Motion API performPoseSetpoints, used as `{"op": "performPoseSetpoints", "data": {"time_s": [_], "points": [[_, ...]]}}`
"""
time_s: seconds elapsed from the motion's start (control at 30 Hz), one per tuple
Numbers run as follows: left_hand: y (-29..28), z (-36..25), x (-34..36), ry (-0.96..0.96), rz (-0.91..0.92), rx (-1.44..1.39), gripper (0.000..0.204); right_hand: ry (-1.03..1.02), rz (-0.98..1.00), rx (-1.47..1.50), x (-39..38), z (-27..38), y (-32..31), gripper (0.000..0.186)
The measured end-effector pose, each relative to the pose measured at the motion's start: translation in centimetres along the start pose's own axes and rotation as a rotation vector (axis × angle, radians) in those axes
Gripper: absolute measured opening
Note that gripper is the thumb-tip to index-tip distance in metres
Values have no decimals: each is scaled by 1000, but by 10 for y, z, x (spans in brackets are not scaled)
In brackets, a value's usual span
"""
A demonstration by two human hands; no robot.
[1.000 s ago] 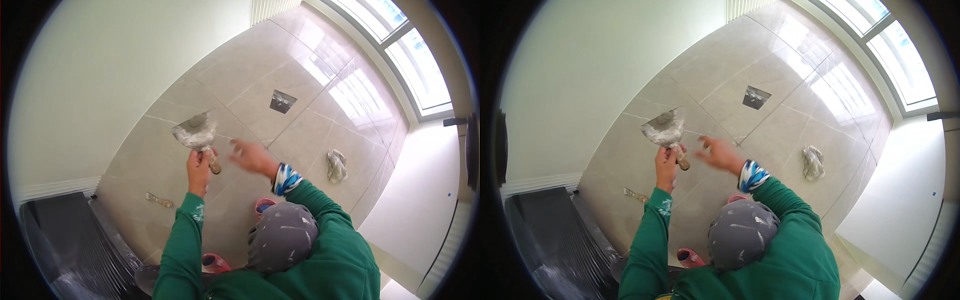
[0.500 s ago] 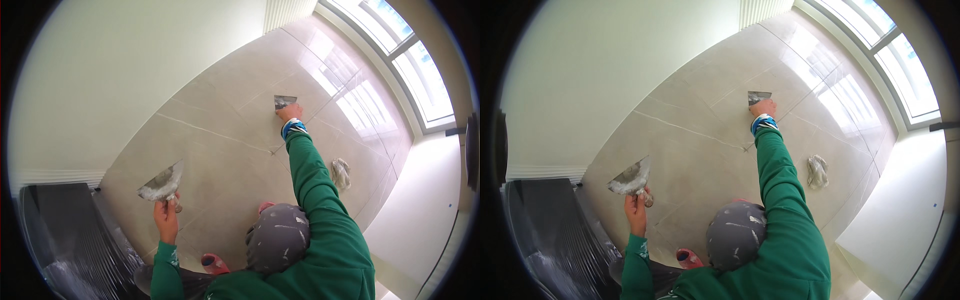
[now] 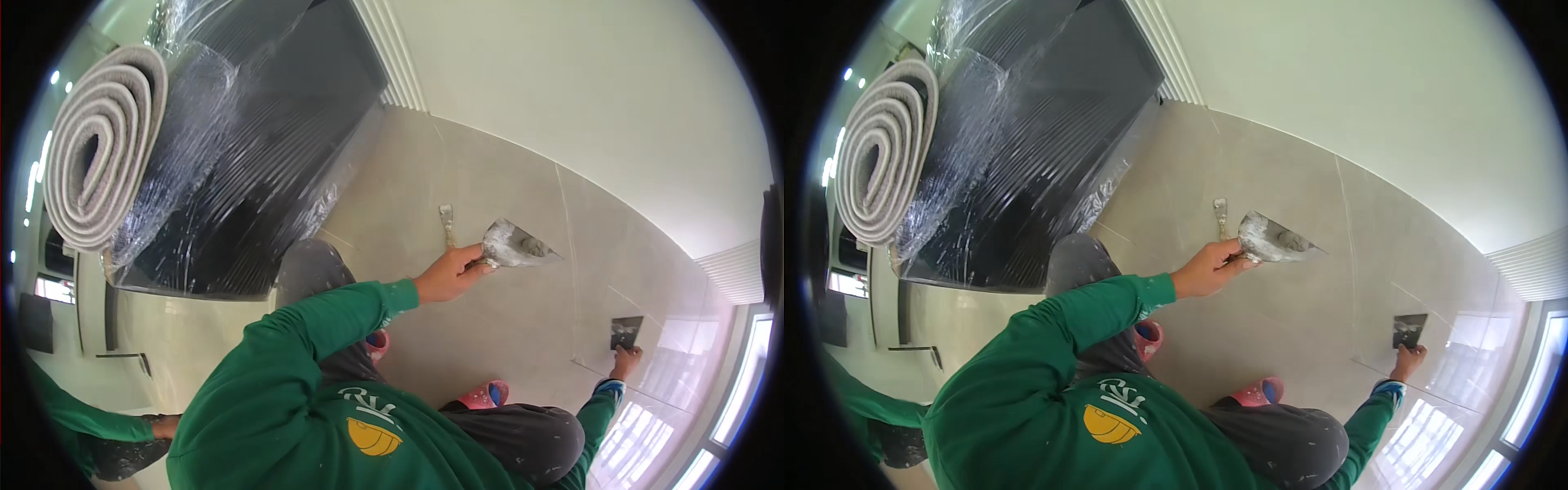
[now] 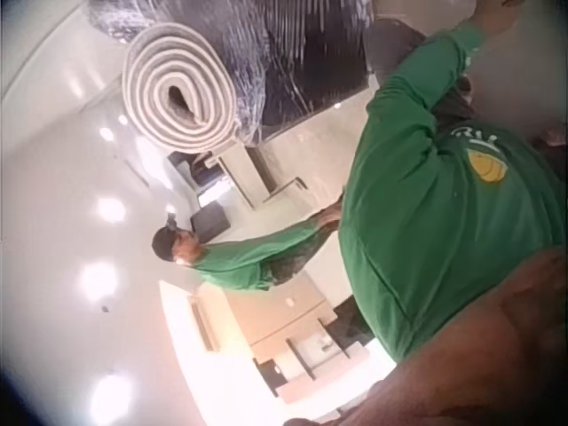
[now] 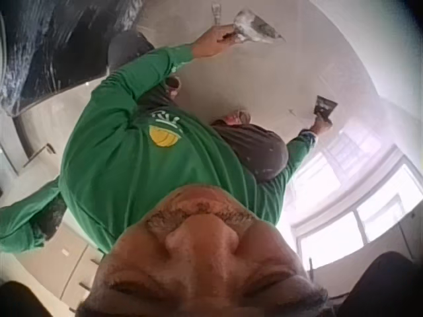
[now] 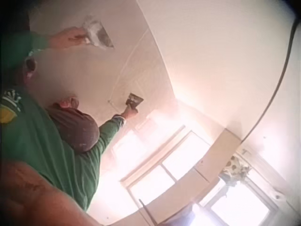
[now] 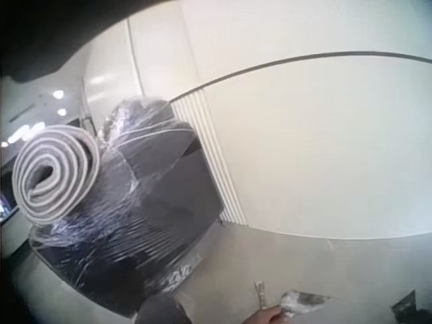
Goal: The person applies grout to the joints between floor tiles using a putty knife and a trowel, then wipes the excess away with a cloth.
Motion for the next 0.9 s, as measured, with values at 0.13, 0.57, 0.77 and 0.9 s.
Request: {"op": "performPoseSetpoints", "data": {"time_s": [0.13, 0.57, 0.77, 0.9], "points": [[-164, 14, -134, -23, -164, -190, 26, -74, 460, 516, -214, 231, 119, 50], [-316, -89, -190, 530, -742, 114, 27, -69, 1287, 742, -522, 655, 226, 34], [-357, -48, -211, 681, -850, 269, 41, 115, 1519, 868, -600, 637, 295, 37], [-347, -14, -219, 721, -804, 465, 57, 231, 1629, 944, -614, 619, 318, 34]]}}
Point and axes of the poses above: each hand's wrist, its own x-axis towards the middle knuckle, its own y-axis out of the palm, z = x × y, the point moved 1 cm from there along x, towards the middle knuckle, and after that the axes turned 5 degrees about -y, right-handed, at the moved point
